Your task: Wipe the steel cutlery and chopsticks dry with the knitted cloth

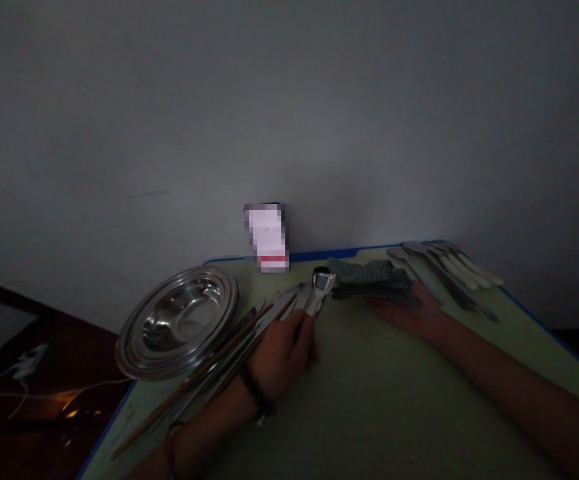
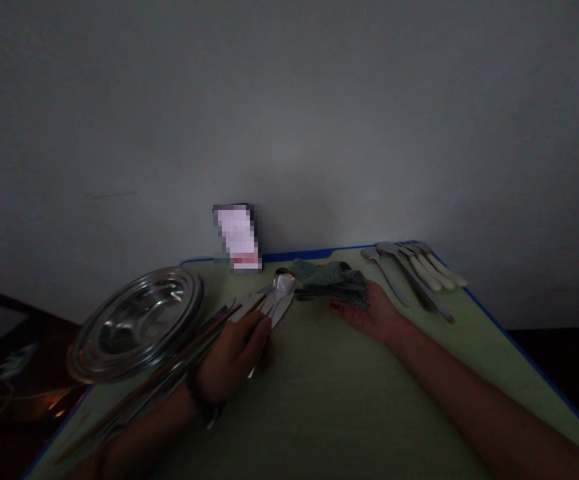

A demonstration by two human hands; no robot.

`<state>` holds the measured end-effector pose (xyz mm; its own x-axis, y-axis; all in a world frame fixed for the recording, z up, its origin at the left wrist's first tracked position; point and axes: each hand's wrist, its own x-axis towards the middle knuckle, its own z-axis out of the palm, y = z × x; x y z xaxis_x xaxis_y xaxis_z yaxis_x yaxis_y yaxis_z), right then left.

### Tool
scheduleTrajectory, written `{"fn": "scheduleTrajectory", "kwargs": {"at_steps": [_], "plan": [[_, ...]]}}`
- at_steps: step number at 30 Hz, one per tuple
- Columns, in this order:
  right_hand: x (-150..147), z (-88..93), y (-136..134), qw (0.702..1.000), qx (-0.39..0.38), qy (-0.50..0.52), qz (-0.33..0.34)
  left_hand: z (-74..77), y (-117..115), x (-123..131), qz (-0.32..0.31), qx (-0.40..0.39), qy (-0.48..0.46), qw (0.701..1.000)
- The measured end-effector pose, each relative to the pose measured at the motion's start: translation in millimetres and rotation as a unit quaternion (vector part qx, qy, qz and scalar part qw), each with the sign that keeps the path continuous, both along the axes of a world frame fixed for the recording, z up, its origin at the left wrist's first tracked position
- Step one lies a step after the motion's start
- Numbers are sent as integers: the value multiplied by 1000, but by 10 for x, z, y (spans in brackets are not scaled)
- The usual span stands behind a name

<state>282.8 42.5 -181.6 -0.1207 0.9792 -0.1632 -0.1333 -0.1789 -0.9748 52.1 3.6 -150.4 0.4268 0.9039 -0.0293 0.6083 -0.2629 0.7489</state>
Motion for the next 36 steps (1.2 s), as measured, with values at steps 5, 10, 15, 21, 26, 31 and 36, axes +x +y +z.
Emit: {"fn": "scheduleTrajectory", "kwargs": {"at_steps": [5,10,15,21,26,31,36], "plan": [[-104,-81,-53,1000,22,1,23,-167,56,20,43,-78,-129,988],[-147,-39,-57,997,-10,80,-12,-178,72,-19,39,-26,-89,995],[-137,-4,-63,992,-2,91,83,-140,60,-28,11,14,-10,1000],[-146,-54,-119,989,13,112,97,-130,72,-19,-20,40,28,999],[-212,-66,-174,998,31,53,7,-119,71,-11,-20,36,38,998],[-305,-91,-90,988,12,122,-93,-106,42,20,-3,-32,7,999],[-289,-55,-20,970,-43,210,-113,-143,40,9,40,-28,-59,997]]}}
